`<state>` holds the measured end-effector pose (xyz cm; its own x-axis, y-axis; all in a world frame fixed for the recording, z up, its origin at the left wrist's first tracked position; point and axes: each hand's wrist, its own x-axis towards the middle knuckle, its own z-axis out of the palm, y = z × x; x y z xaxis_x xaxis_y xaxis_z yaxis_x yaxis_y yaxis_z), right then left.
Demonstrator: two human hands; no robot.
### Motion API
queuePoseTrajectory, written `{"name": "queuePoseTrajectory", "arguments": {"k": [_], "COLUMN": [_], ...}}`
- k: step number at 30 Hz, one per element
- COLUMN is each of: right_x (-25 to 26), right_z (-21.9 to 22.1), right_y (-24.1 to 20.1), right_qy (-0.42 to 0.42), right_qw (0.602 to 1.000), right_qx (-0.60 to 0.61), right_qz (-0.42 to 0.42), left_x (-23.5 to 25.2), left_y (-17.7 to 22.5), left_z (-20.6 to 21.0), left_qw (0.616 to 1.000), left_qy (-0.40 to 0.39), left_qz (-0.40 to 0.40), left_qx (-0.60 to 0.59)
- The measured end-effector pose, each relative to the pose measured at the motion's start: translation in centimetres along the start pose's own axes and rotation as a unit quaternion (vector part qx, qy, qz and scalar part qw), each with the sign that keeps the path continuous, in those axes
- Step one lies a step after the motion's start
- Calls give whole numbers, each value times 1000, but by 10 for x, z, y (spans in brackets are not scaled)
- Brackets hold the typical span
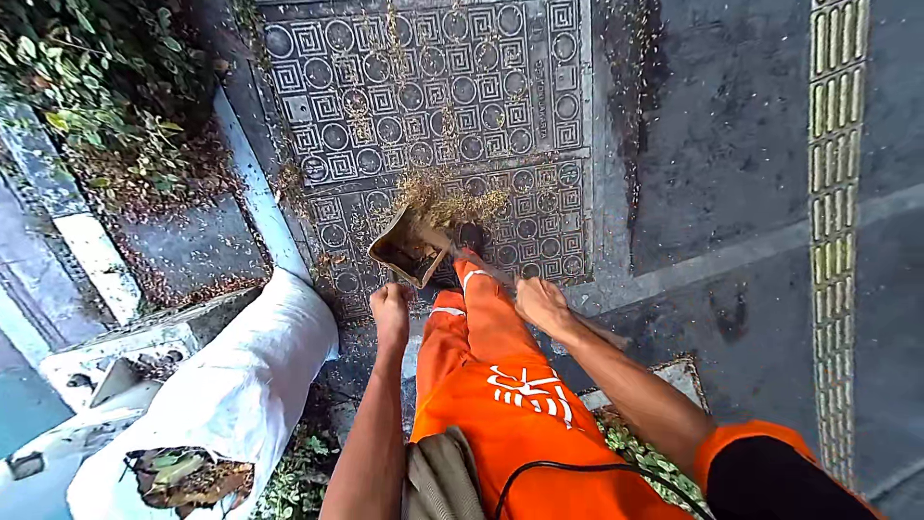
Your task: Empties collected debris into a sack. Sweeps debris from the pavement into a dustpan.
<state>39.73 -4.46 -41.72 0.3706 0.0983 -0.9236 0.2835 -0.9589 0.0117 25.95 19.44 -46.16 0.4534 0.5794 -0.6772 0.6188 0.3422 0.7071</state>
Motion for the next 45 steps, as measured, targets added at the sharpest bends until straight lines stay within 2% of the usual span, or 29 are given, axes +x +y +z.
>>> {"name": "queuePoseTrajectory", "arguments": {"k": [4, 7, 10, 12, 15, 17, 21, 24, 27, 30, 32, 34, 36, 39, 42, 44, 45], "right_x": [-22, -10, 28, 57, 58, 40, 20, 26, 50, 74, 78, 64, 53, 53, 64, 92, 107], "right_z": [-58, -93, -76, -47, -11, -11, -67, -123, -151, -105, -61, -47, -73, -146, -221, -238, -233], "right_y": [64, 107, 109, 85, 32, 20, 58, 78, 60, 20, 2, 0, 15, 40, 25, 4, -9], "right_qy": [-15, 42, 117, 100, 24, -3, -35, 8, 71, 100, 81, 28, 1, 13, 63, 121, 144], "right_qw": [999, 990, 966, 964, 981, 990, 997, 999, 994, 991, 995, 998, 998, 996, 993, 988, 985], "right_qx": [17, 56, 93, 104, 102, 72, 35, 10, 6, -13, -31, -56, -64, -85, -97, -83, -77], "right_qz": [27, 122, 209, 223, 164, 122, 62, 42, 87, 93, 41, -4, -26, -29, 14, 40, 47], "left_x": [8, 3, -3, -4, -7, -7, -5, -15, -25, -31, -28, -27, -22, -22, -34, -36, -34], "left_y": [-8, -20, -24, -21, -11, -8, -13, -20, -37, -42, -35, -31, -28, -31, -37, -40, -41], "left_z": [-29, -48, -46, -32, -8, 2, -10, -39, -48, -28, -14, -10, -17, -43, -53, -44, -37], "left_qw": [999, 999, 1000, 998, 996, 996, 999, 995, 993, 998, 999, 998, 997, 992, 986, 989, 991], "left_qy": [14, 23, 11, 3, 2, 6, 20, 68, 79, 54, 54, 61, 75, 103, 114, 103, 99], "left_qz": [-17, -24, -20, -19, -31, -31, -19, -10, 0, 0, -7, -20, -32, -34, -25, -21, -17], "left_qx": [-28, -22, 15, 54, 85, 88, 28, -68, -89, -26, 5, 23, 12, -70, -122, -100, -84]}}
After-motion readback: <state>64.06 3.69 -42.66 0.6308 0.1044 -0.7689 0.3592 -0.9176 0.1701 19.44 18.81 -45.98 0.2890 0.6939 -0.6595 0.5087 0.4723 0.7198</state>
